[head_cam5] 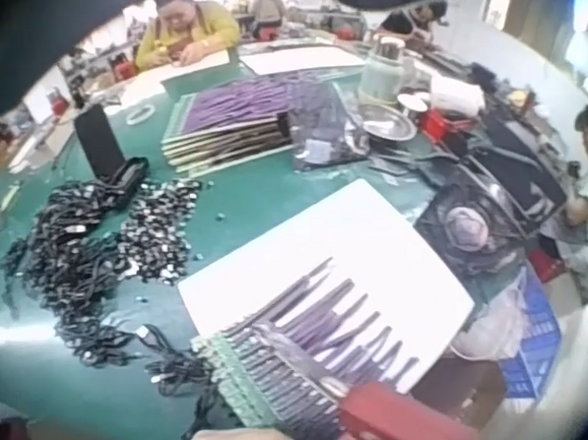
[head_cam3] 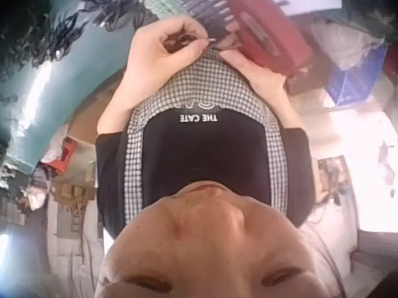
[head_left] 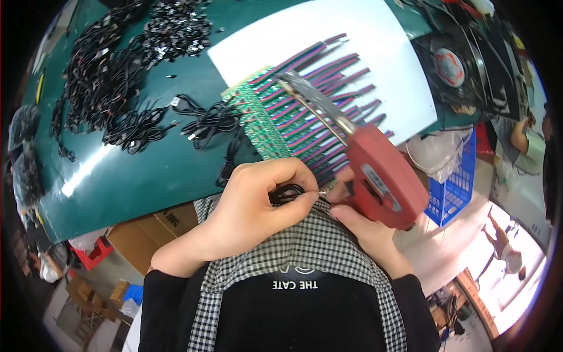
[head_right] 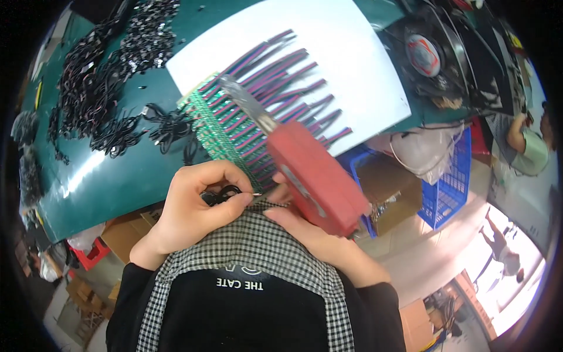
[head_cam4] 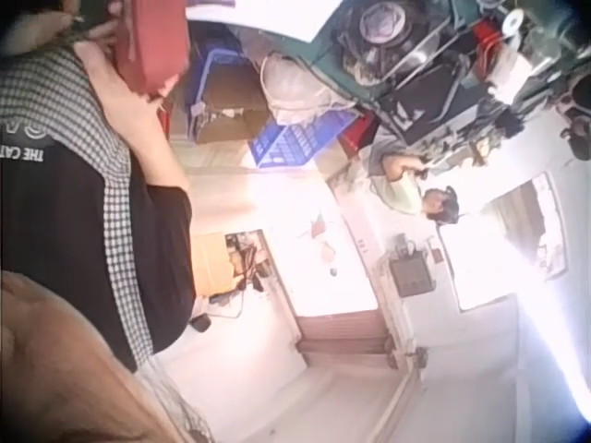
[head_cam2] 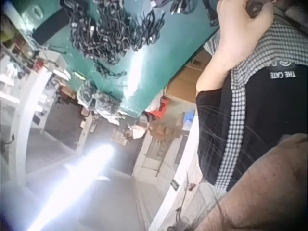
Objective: The person solders wires onto a circuit board using a soldering iron.
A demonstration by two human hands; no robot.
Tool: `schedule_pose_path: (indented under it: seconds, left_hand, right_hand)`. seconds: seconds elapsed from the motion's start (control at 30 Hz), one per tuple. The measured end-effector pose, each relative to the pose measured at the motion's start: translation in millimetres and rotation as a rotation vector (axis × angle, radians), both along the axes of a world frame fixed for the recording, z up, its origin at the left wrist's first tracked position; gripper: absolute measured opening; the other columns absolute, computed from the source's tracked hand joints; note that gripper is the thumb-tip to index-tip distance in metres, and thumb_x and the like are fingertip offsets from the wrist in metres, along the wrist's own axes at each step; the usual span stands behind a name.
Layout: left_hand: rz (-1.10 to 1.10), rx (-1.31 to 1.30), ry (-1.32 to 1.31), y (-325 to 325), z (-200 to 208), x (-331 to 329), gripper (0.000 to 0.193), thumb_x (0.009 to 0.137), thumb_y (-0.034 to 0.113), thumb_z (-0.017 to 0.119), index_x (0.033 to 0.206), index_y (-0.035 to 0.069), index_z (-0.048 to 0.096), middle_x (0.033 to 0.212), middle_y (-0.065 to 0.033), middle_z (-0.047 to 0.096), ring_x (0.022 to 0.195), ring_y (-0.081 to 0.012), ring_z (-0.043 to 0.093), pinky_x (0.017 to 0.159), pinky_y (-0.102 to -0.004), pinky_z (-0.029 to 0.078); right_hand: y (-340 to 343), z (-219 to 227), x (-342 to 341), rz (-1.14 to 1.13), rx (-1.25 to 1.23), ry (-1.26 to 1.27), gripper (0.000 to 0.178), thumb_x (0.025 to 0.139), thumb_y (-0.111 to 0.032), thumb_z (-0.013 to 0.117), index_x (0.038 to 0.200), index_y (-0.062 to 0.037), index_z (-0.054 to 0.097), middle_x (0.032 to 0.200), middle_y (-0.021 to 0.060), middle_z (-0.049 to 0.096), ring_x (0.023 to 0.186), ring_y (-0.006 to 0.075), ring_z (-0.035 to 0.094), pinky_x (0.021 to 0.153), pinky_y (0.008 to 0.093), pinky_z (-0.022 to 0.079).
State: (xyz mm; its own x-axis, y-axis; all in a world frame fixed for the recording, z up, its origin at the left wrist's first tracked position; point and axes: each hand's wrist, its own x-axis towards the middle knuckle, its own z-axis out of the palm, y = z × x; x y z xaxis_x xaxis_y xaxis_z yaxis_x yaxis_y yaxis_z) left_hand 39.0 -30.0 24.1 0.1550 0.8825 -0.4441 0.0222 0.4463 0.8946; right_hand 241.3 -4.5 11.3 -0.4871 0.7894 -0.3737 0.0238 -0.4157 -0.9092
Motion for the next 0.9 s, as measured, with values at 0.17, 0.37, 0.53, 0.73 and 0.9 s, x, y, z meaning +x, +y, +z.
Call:
schedule_pose_path:
  seconds: [0.17, 0.37, 0.53, 0.73, 0.9]
  left_hand:
    - [-0.089, 0.256, 0.181, -2.1, -5.8, 8.2, 0.009, 0.074, 0.002, 0.066, 0.081, -0.001, 0.062, 0.077, -0.0075, 0.064, 0.071, -0.0154, 0.062, 0.067, -0.0270, 0.048]
    - [-0.105, 0.220, 0.121, -4.9, -4.9, 8.8, 0.008, 0.075, 0.001, 0.066, 0.081, -0.001, 0.061, 0.079, -0.0074, 0.064, 0.073, -0.0144, 0.063, 0.067, -0.0267, 0.049]
    - [-0.033, 0.003, -0.193, -8.9, -8.9, 6.0, 0.004, 0.082, -0.003, 0.061, 0.085, -0.003, 0.058, 0.085, -0.0086, 0.064, 0.077, -0.0130, 0.063, 0.070, -0.0252, 0.050]
    - [-0.019, 0.327, 0.098, -8.1, -8.4, 7.9, 0.008, 0.077, -0.005, 0.066, 0.081, -0.001, 0.059, 0.084, -0.0094, 0.065, 0.075, -0.0152, 0.063, 0.069, -0.0265, 0.050]
    - [-0.001, 0.470, 0.192, -8.3, -11.1, 11.8, 0.013, 0.073, 0.000, 0.069, 0.081, 0.001, 0.060, 0.078, -0.0092, 0.062, 0.073, -0.0256, 0.062, 0.064, -0.0321, 0.049]
  right_hand:
    - [3.9, 0.4, -6.1, 0.099, 0.110, -0.033, 0.033, 0.086, -0.002, 0.064, 0.117, 0.0005, 0.051, 0.091, 0.0053, 0.059, 0.085, 0.0103, 0.058, 0.075, 0.0244, 0.048]
    - [-1.4, 2.6, -2.5, 0.075, 0.128, -0.032, 0.031, 0.089, -0.002, 0.059, 0.118, 0.0006, 0.049, 0.091, 0.0053, 0.059, 0.086, 0.0110, 0.057, 0.078, 0.0260, 0.047]
    - [0.0, -1.5, 1.8, -0.047, 0.174, 0.025, 0.029, 0.089, -0.001, 0.058, 0.115, -0.0005, 0.048, 0.092, 0.0064, 0.058, 0.089, 0.0108, 0.057, 0.080, 0.0260, 0.047]
    - [0.9, 4.0, -7.0, 0.006, 0.123, 0.080, 0.037, 0.087, -0.001, 0.062, 0.120, 0.0003, 0.046, 0.092, 0.0064, 0.058, 0.089, 0.0122, 0.058, 0.078, 0.0257, 0.048]
    - [1.6, 0.4, -4.2, 0.054, 0.104, 0.062, 0.040, 0.087, -0.001, 0.062, 0.123, 0.0009, 0.044, 0.098, 0.0079, 0.057, 0.090, 0.0135, 0.058, 0.079, 0.0269, 0.048]
